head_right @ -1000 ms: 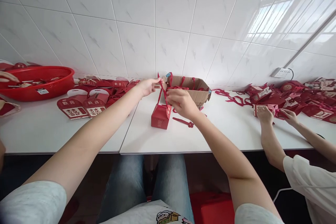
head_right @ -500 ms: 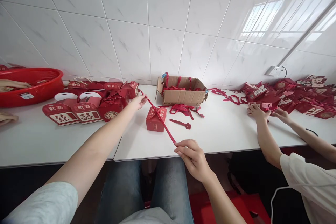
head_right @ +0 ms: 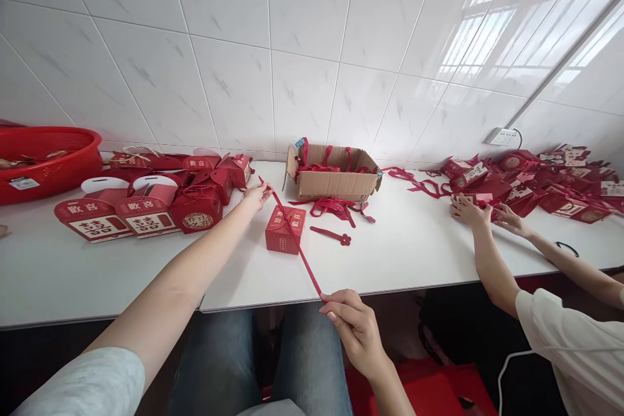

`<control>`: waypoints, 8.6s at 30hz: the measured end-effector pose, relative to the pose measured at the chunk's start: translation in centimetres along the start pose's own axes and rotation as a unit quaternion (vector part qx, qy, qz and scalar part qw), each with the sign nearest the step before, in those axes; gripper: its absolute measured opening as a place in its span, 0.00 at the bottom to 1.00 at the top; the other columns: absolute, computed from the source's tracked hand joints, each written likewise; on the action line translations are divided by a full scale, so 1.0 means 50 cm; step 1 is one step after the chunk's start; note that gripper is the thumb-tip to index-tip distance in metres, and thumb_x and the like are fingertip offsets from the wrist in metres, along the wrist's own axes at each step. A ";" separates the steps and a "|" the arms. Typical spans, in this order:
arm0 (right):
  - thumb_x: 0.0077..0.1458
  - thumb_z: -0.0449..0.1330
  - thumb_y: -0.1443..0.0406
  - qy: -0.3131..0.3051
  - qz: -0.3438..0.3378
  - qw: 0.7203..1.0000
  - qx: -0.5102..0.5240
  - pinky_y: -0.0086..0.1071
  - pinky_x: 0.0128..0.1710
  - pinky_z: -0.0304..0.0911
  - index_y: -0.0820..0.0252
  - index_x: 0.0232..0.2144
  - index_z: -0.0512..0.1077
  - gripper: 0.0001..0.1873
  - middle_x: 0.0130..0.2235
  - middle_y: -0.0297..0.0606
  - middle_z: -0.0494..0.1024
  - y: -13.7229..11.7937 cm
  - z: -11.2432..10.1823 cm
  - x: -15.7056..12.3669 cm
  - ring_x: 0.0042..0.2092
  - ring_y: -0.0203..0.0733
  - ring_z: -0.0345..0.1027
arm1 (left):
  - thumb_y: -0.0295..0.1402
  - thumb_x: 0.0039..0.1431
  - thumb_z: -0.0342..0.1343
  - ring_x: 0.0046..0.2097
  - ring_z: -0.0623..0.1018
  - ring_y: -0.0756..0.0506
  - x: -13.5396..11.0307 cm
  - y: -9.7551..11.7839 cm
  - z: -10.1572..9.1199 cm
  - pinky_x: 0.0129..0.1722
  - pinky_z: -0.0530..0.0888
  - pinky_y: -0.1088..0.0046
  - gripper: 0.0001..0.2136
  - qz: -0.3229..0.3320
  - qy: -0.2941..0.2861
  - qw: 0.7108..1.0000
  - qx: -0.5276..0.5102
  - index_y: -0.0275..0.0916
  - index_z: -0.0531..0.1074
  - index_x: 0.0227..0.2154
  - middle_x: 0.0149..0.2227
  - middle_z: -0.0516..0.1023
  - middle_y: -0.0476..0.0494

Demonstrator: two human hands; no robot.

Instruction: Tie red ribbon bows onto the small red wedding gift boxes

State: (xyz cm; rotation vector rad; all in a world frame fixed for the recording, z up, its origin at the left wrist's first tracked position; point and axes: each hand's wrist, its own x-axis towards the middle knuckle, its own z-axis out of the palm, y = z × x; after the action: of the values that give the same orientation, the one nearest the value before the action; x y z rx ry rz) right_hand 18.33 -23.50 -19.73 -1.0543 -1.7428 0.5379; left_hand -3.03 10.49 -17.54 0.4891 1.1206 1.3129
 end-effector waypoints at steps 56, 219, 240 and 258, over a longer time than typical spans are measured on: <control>0.51 0.60 0.66 0.048 0.064 0.932 -0.354 0.44 0.47 0.63 0.63 0.38 0.76 0.11 0.45 0.51 0.73 0.071 -0.135 0.430 0.49 0.52 0.67 | 0.26 0.47 0.60 0.58 0.64 0.34 -0.164 0.157 -0.066 0.56 0.61 0.59 0.12 0.440 -0.203 0.654 0.581 0.39 0.74 0.37 0.47 0.73 0.38; 0.51 0.59 0.52 -0.040 0.121 0.987 0.097 0.31 0.30 0.63 0.58 0.26 0.65 0.16 0.28 0.35 0.71 0.095 0.073 0.311 0.30 0.37 0.66 | 0.27 0.52 0.51 0.34 0.76 0.46 -0.259 -0.017 -0.045 0.37 0.70 0.69 0.05 0.474 -0.131 0.671 0.555 0.41 0.70 0.31 0.33 0.79 0.48; 0.44 0.64 0.50 -0.203 0.257 0.932 0.155 0.26 0.20 0.48 0.61 0.23 0.71 0.20 0.18 0.29 0.67 0.076 0.059 0.319 0.19 0.28 0.54 | 0.29 0.52 0.51 0.32 0.76 0.48 -0.240 -0.009 -0.077 0.34 0.72 0.72 0.04 0.447 -0.155 0.752 0.459 0.40 0.71 0.28 0.28 0.77 0.49; 0.42 0.66 0.53 -0.147 0.230 0.935 0.226 0.26 0.19 0.47 0.62 0.31 0.75 0.19 0.17 0.27 0.65 0.087 0.111 0.376 0.19 0.29 0.57 | 0.38 0.52 0.55 0.38 0.75 0.44 -0.244 0.004 -0.071 0.42 0.70 0.67 0.05 0.434 -0.216 0.747 0.455 0.45 0.69 0.24 0.23 0.74 0.53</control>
State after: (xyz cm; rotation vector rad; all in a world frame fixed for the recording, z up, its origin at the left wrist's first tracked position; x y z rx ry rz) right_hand 12.60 -4.73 -15.51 -1.0810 -1.5010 1.3822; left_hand -4.58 -1.76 -14.43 2.1470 1.0951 1.1849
